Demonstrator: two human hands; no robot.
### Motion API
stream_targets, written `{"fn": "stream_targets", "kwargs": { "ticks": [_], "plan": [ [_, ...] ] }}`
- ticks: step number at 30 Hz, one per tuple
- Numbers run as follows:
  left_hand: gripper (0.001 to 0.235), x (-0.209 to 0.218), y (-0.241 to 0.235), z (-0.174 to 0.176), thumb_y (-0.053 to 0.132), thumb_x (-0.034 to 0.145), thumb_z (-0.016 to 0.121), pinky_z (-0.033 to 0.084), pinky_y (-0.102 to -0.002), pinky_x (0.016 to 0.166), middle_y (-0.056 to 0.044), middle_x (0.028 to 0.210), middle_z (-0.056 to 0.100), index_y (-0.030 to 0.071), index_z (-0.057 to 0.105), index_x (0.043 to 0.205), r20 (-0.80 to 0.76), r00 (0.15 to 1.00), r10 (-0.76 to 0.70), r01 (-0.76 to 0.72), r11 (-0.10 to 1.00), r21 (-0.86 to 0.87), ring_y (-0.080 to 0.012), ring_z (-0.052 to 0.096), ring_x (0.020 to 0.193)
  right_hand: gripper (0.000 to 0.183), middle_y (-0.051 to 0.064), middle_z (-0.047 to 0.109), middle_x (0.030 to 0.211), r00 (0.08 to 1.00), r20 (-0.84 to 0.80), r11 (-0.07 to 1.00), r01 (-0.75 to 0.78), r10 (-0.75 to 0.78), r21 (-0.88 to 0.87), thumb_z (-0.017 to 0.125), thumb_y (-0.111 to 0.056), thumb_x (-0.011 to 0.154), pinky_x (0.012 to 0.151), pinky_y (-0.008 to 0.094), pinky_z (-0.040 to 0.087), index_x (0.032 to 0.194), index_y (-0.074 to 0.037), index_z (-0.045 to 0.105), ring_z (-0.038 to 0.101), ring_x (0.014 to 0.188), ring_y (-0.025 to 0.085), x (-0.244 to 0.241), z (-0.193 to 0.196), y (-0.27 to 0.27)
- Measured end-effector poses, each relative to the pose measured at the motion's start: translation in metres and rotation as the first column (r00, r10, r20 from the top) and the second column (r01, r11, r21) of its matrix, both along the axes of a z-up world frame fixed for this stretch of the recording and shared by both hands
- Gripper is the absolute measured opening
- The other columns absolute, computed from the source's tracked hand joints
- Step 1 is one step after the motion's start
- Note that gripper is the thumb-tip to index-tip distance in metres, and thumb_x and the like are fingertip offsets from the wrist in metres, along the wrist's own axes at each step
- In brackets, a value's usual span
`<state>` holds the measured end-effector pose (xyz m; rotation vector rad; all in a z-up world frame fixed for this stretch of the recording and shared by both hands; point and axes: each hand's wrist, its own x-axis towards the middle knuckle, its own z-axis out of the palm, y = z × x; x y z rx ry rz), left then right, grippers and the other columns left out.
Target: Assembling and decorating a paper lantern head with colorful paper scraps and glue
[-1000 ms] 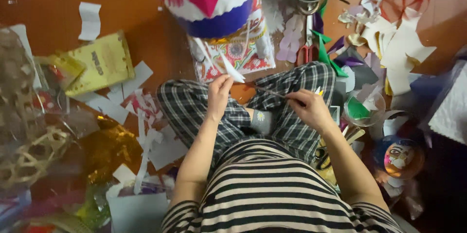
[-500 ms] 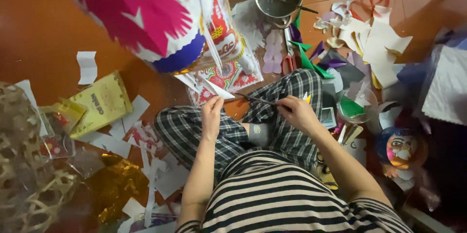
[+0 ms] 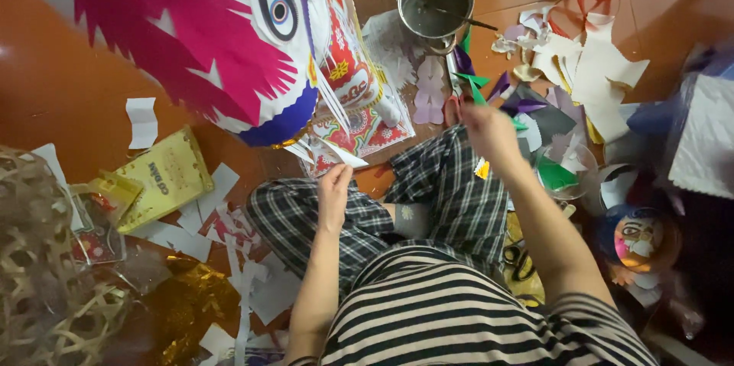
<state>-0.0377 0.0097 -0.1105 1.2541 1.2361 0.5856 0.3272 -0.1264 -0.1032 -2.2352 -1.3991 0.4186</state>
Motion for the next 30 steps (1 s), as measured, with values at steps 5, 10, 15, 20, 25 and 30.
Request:
{"fn": "stream_targets", "kwargs": {
  "ticks": [5,10,15,20,25,30],
  "plan": [
    [0.021,0.008,-0.008,0.004,0.022,0.105,0.074,0.057,-0.037,0.093,-0.006,0.097,0.079,0.004,0.084,0.109,-0.04,0.984,-0.173,0.175,0.983,0.058,-0.0117,0.066,0.098,0.016,0.014,0.073,0.084,0.907,0.417,0.986,0.12,-0.061,-0.118,0.066,-0.016,0.09,0.066,0.054,0.065,0.103,-0.013,0.075,0.08,0.079,0.041,0.098,-0.063,0.11],
    [0.018,0.005,-0.012,-0.006,0.023,0.105,0.075,0.061,-0.041,0.091,-0.013,0.097,0.082,0.008,0.085,0.106,-0.136,0.939,-0.317,0.337,0.927,0.165,-0.0236,0.077,0.103,0.037,0.016,0.068,0.11,0.859,0.512,1.0,0.024,-0.015,-0.012,0.082,-0.025,0.088,0.078,0.051,0.065,0.121,-0.015,0.068,0.075,0.099,0.044,0.085,-0.007,0.167],
    [0.013,0.026,-0.013,0.043,0.018,0.102,0.076,0.061,-0.047,0.094,-0.017,0.101,0.082,0.008,0.084,0.106,-0.147,0.897,-0.418,0.442,0.866,0.233,-0.0343,0.078,0.108,0.048,0.032,0.075,0.093,0.911,0.129,0.919,-0.38,0.391,-0.105,0.086,-0.022,0.081,0.083,0.065,0.062,0.125,-0.006,0.075,0.074,0.091,0.061,-0.052,0.128,0.095],
    [0.015,0.046,-0.02,0.076,0.019,0.099,0.077,0.061,-0.048,0.088,-0.016,0.089,0.078,0.008,0.078,0.088,-0.249,0.835,-0.491,0.549,0.708,0.444,-0.0403,0.075,0.096,0.026,0.018,0.08,0.095,0.854,-0.099,0.852,-0.518,0.51,-0.077,0.072,-0.031,0.096,0.078,0.059,0.063,0.12,-0.022,0.065,0.078,0.091,0.046,-0.105,0.095,0.045],
    [0.014,0.042,-0.031,0.064,0.019,0.1,0.076,0.06,-0.046,0.091,-0.013,0.092,0.078,0.009,0.079,0.09,-0.292,0.841,-0.456,0.541,0.68,0.495,-0.0376,0.074,0.1,0.018,0.017,0.08,0.099,0.818,-0.177,0.829,-0.56,0.548,-0.022,0.071,-0.03,0.101,0.079,0.057,0.064,0.113,-0.016,0.068,0.078,0.095,0.045,-0.123,0.108,0.037],
    [0.015,0.014,-0.035,0.1,0.018,0.104,0.07,0.058,-0.044,0.095,-0.006,0.104,0.08,0.022,0.082,0.113,-0.273,0.823,-0.498,0.566,0.677,0.471,-0.0324,0.073,0.104,0.023,0.012,0.081,0.099,0.813,-0.228,0.823,-0.564,0.536,-0.076,0.074,-0.041,0.098,0.08,0.055,0.063,0.107,-0.019,0.071,0.078,0.097,0.041,-0.118,0.109,0.041]
  ]
}}
